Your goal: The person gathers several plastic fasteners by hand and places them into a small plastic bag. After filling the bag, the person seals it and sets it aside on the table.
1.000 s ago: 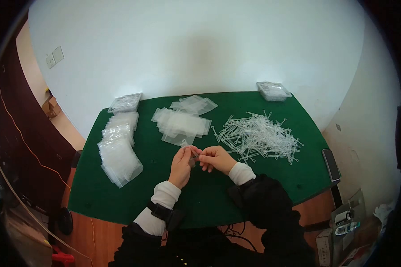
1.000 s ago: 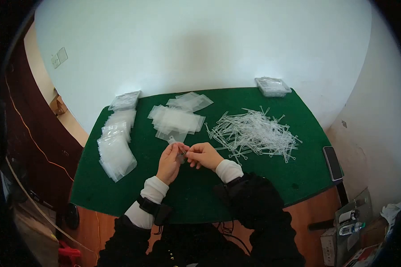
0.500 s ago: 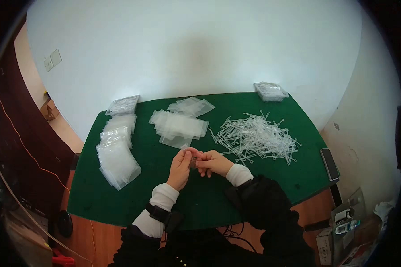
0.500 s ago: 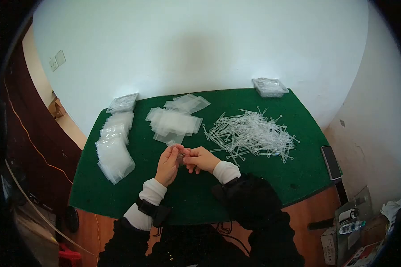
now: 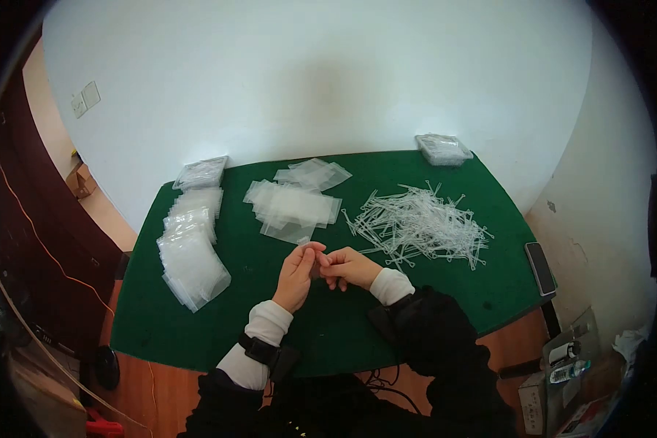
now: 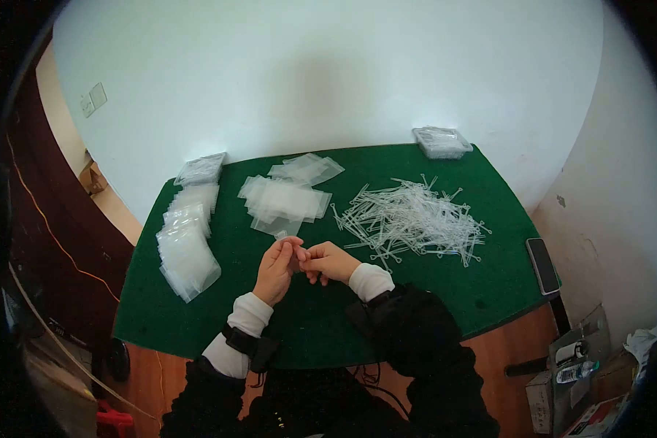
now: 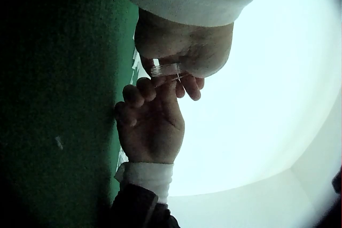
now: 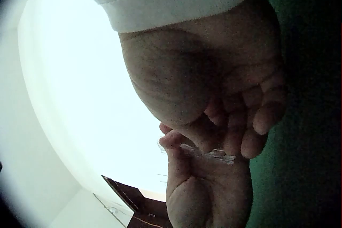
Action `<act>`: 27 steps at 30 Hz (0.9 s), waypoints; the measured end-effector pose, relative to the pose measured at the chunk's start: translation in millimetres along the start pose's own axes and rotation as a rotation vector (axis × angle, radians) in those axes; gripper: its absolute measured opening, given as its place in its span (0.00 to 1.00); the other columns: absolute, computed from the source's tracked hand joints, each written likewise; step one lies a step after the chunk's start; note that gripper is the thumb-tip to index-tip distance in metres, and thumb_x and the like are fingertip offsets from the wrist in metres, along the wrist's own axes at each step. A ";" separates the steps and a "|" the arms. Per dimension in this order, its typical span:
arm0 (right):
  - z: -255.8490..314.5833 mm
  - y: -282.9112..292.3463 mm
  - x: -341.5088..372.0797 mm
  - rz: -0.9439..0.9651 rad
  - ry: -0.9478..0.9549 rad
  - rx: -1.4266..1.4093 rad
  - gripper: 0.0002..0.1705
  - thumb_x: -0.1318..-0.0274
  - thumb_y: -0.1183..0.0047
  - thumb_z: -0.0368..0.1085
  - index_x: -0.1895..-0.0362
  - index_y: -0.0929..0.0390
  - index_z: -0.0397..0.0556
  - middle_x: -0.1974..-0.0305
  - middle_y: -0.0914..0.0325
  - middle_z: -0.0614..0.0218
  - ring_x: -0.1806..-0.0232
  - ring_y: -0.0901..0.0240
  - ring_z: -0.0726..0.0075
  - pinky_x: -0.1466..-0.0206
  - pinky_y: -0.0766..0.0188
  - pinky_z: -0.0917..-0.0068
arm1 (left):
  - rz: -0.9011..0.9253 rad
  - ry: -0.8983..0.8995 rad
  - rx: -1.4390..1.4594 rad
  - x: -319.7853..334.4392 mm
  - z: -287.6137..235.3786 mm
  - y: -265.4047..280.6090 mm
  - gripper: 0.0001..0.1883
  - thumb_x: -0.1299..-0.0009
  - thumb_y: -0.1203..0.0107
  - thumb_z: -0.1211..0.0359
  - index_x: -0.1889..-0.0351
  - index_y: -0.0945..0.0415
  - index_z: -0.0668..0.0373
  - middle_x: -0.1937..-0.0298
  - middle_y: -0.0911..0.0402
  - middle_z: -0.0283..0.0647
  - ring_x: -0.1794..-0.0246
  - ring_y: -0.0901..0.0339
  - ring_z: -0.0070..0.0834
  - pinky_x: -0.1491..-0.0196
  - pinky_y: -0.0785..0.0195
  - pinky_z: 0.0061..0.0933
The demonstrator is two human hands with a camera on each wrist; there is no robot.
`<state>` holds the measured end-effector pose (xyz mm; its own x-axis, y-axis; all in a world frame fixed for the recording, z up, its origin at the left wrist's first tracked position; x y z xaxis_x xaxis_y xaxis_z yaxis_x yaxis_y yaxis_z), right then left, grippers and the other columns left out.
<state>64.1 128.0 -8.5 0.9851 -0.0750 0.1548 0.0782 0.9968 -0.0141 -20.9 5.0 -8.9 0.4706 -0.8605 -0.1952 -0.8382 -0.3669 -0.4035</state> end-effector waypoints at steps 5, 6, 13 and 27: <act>0.2 1.4 -0.9 -0.013 0.005 0.060 0.08 0.50 0.51 0.40 0.75 0.27 0.49 0.80 0.28 0.73 0.79 0.31 0.77 0.81 0.37 0.83 | 0.000 -0.024 -0.012 -1.4 4.2 3.1 0.12 0.29 0.65 0.62 0.60 0.35 0.60 0.72 0.32 0.33 0.66 0.32 0.23 0.62 0.35 0.25; 0.1 2.2 -1.2 -0.022 0.004 0.090 0.09 0.51 0.50 0.40 0.76 0.27 0.49 0.80 0.28 0.72 0.79 0.30 0.75 0.81 0.36 0.81 | 0.000 -0.024 -0.012 -2.7 5.9 4.7 0.12 0.29 0.65 0.62 0.60 0.35 0.60 0.72 0.32 0.33 0.66 0.32 0.23 0.62 0.35 0.25; -4.9 44.3 4.1 -0.811 0.276 1.002 0.08 0.59 0.46 0.40 0.79 0.25 0.50 0.75 0.26 0.62 0.70 0.30 0.52 0.68 0.32 0.62 | -0.143 -0.075 0.092 -5.1 5.8 8.4 0.11 0.29 0.65 0.62 0.61 0.35 0.59 0.74 0.34 0.31 0.70 0.34 0.21 0.62 0.35 0.25; -15.0 68.7 5.3 -0.991 -0.033 1.386 0.04 0.62 0.48 0.38 0.81 0.25 0.53 0.74 0.26 0.66 0.69 0.30 0.56 0.65 0.33 0.61 | -0.188 0.060 0.171 -3.3 3.7 8.9 0.10 0.29 0.64 0.62 0.61 0.36 0.58 0.76 0.36 0.30 0.80 0.43 0.16 0.76 0.47 0.17</act>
<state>77.0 195.7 -23.5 0.6400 -0.6522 -0.4064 0.4144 -0.1524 0.8972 -28.9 5.9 -15.2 0.5920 -0.8043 -0.0509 -0.6767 -0.4617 -0.5735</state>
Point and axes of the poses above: each hand's wrist, its own x-axis away from the middle knuckle, its own y-axis out of the back of the hand, z = x × y, the point moved 1 cm from there along -x, towards the middle knuckle
